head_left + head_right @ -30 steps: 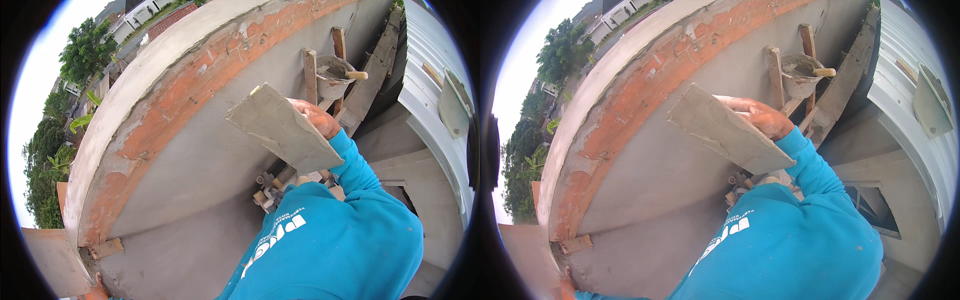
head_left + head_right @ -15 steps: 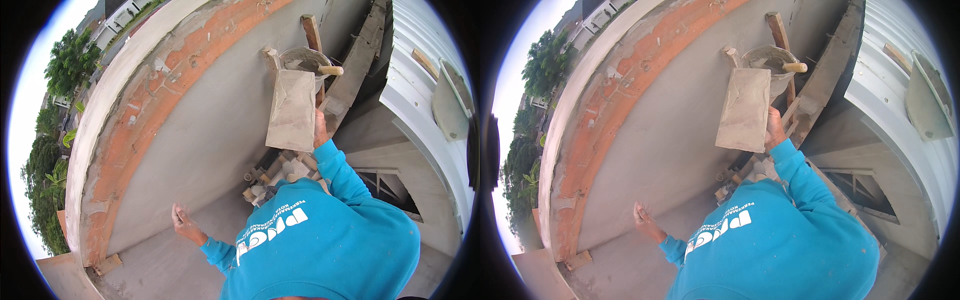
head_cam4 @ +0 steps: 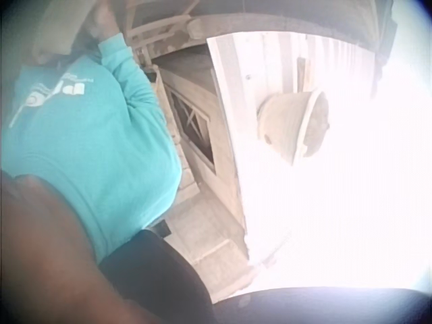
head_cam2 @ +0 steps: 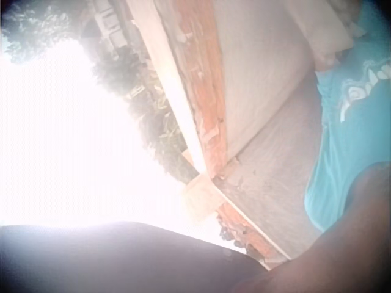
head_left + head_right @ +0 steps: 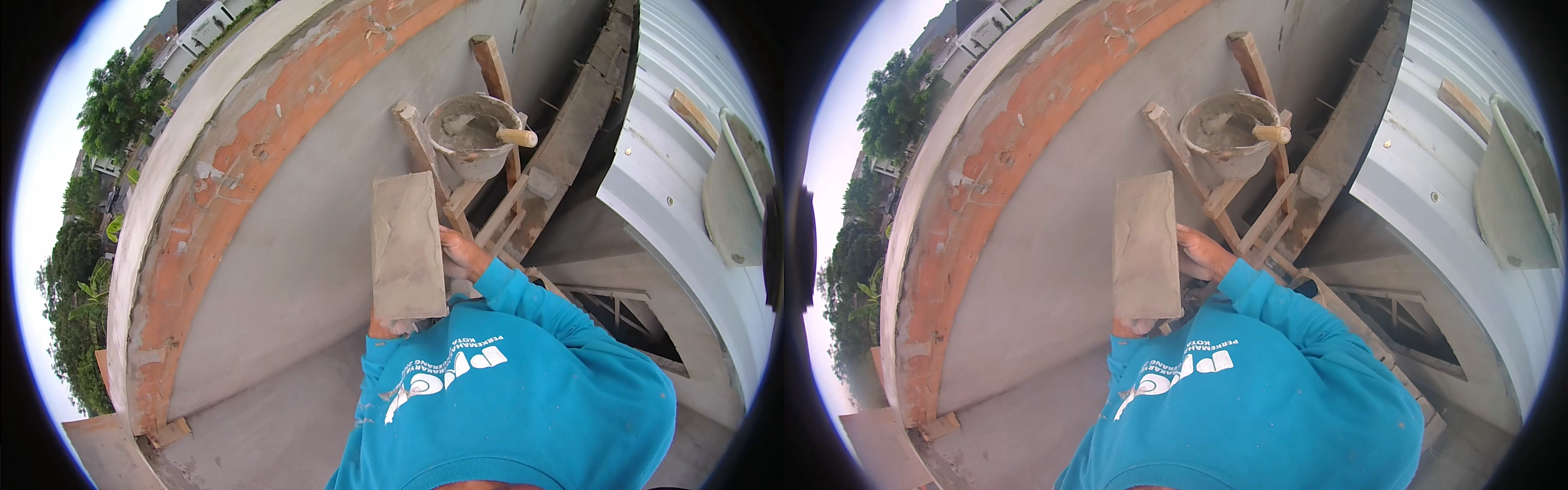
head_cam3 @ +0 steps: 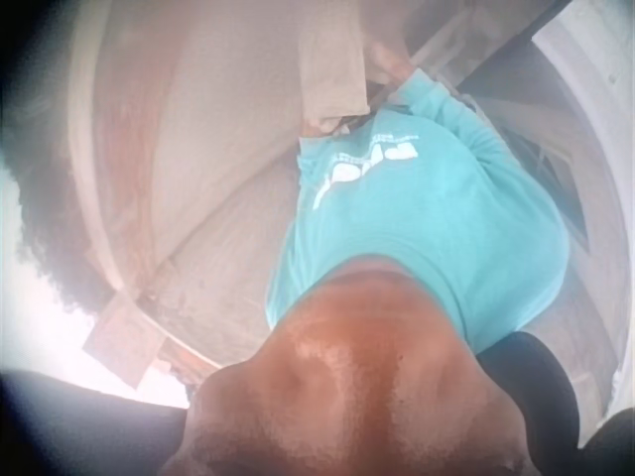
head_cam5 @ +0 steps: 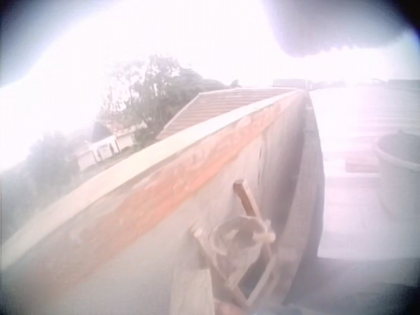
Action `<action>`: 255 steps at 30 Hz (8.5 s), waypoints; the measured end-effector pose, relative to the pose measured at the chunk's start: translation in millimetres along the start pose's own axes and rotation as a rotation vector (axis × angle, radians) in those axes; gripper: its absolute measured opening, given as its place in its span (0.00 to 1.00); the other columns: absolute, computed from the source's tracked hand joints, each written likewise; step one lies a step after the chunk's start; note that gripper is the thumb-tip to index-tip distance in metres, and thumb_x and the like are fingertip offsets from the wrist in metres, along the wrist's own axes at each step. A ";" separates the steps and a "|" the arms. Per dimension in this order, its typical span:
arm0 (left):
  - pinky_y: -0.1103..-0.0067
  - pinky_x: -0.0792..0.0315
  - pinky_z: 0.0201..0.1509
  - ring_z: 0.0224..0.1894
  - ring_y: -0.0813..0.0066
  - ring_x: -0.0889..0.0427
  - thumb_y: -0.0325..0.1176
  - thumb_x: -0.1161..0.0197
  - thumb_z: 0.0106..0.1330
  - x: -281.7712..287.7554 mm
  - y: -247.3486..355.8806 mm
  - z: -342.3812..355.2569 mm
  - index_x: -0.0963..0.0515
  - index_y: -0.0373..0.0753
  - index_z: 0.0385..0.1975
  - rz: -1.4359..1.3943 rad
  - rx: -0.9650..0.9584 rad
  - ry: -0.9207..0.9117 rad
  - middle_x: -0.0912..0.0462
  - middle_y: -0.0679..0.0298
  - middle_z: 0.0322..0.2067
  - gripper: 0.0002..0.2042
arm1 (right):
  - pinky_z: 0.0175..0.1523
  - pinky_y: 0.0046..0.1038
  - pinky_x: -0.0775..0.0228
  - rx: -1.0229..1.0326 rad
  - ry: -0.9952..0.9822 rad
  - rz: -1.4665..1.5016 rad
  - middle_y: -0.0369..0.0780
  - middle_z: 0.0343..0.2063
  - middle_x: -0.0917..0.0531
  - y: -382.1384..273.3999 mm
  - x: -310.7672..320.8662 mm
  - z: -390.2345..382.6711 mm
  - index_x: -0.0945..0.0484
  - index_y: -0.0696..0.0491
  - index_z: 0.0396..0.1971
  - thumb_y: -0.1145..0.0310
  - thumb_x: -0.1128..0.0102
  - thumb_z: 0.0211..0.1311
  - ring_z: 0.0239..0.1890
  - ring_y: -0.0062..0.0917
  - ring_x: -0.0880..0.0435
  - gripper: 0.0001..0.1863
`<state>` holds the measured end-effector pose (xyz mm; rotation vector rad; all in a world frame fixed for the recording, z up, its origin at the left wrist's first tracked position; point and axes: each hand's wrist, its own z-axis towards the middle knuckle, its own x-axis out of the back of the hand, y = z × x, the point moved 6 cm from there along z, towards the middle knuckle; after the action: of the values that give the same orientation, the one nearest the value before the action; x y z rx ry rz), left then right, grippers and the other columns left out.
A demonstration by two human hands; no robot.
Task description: The person applies wet plaster to a curved wall section using a trowel and a wooden float. They scoop plaster from a bucket, spread it along the wall, and smooth the surface repeatedly. The work is performed on scaffolding with visible wooden supports and a bucket of plaster nearby.
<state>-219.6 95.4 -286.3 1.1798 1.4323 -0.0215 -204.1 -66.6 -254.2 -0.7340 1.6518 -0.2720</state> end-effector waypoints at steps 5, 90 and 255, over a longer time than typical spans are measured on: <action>0.66 0.24 0.59 0.58 0.63 0.23 0.39 0.46 0.74 6.8 -2.5 -17.1 0.34 0.38 0.64 0.029 -0.020 0.191 0.25 0.59 0.58 0.22 | 0.58 0.30 0.31 0.436 0.432 -0.999 0.45 0.57 0.24 -80.8 44.5 -22.1 0.27 0.58 0.58 0.59 0.43 0.70 0.55 0.30 0.22 0.23; 0.60 0.24 0.61 0.58 0.59 0.22 0.46 0.44 0.71 -52.8 -5.1 189.9 0.28 0.39 0.59 -0.404 0.078 -0.404 0.22 0.57 0.57 0.22 | 0.12 0.20 0.40 -0.049 -0.079 0.164 0.37 0.19 0.29 -35.8 89.4 -183.7 0.37 0.66 0.60 0.51 0.47 0.69 0.12 0.17 0.31 0.34; 0.74 0.24 0.49 0.44 0.71 0.19 0.49 0.37 0.68 -25.7 126.4 -622.6 0.28 0.31 0.59 0.696 -1.241 2.195 0.19 0.55 0.48 0.29 | 0.48 0.33 0.30 1.103 0.080 -1.137 0.42 0.41 0.23 93.2 -211.3 171.0 0.24 0.59 0.42 0.58 0.45 0.70 0.42 0.32 0.24 0.17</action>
<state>-600.1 527.5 -16.5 0.0804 1.7574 2.8633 -59.9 169.4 -176.0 -0.6822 0.7336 -1.8395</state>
